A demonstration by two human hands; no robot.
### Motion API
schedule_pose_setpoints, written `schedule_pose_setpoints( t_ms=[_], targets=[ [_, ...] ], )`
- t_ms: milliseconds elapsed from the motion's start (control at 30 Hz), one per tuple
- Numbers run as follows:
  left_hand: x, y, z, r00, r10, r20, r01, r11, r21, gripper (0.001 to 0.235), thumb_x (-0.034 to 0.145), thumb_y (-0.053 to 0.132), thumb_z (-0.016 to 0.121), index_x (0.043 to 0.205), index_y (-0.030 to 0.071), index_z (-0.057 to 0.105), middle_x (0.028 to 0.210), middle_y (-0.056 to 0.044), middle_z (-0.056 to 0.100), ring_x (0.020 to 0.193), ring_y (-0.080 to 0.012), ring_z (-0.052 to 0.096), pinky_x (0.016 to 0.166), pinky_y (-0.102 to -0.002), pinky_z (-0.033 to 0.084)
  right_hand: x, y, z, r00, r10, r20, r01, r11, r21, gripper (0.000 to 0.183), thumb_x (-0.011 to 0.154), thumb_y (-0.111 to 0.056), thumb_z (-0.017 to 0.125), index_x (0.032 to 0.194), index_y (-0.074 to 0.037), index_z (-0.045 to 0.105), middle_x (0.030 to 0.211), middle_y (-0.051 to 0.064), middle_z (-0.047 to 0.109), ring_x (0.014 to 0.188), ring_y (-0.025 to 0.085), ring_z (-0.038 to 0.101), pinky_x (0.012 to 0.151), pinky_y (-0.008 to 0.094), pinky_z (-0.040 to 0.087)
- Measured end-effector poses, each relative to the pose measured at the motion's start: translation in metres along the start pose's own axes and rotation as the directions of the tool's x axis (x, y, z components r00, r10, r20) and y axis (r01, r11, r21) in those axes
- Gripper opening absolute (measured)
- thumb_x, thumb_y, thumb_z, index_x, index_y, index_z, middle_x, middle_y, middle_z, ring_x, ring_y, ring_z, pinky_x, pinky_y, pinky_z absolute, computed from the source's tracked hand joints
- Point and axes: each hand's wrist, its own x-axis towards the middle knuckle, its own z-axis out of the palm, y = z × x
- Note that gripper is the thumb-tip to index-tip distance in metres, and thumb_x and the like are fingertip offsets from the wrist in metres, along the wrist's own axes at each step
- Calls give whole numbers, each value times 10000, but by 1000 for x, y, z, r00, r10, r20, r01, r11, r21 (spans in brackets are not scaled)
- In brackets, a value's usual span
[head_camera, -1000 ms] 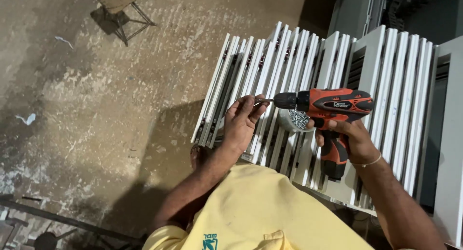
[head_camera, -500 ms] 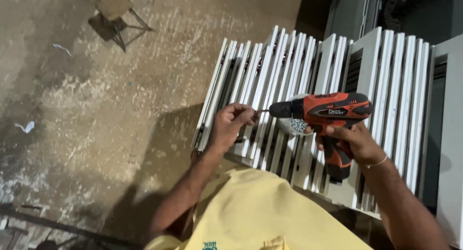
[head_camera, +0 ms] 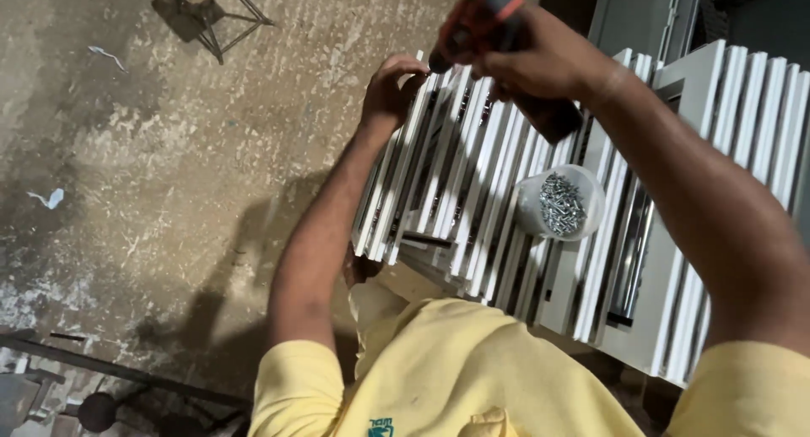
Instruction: Assembling white metal slats/frames using a power drill and screws.
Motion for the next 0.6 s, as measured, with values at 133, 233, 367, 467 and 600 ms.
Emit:
schedule_pose_setpoints(
  t_ms=[133,233,367,467,600],
  targets=[
    [2,-64,20,998,-61,-34,63,996,69,88,961,15,676,1021,74,706,1098,-109,670,1013,-243,698,865,-359,573,57,17,16,996,83,7,-83,996,-46,507,932,-156,695,1403,-66,530,1075,157,703,786,221,737,698,396,668],
    [2,-68,26,997,-37,-66,46,987,152,95,944,5,666,999,77,696,1075,-103,641,998,-253,666,829,-379,560,75,30,27,969,246,2,-246,969,37,623,867,-124,718,1433,-98,458,1011,162,708,752,226,738,664,395,671],
    [-9,-75,37,992,-88,-92,88,996,-10,112,990,-17,623,1030,77,669,1089,-97,590,975,-247,629,815,-365,545,92,54,29,978,209,1,-209,978,-11,518,925,-150,708,1400,-52,527,1006,165,717,768,210,739,671,386,670],
    [-7,-64,40,985,-85,-151,80,996,-35,110,1012,-33,616,1062,59,647,1082,-83,553,953,-227,608,801,-335,533,97,59,27,980,198,11,-198,980,24,476,941,-148,687,1388,-59,549,998,164,718,763,206,741,663,395,669],
    [-12,-78,44,980,23,-200,-12,998,55,119,987,-39,603,1079,34,616,1054,-56,536,959,-190,590,816,-318,530,99,63,29,981,195,16,-196,979,61,465,953,-152,673,1386,-60,530,978,165,728,759,210,753,663,393,680]
  ],
)
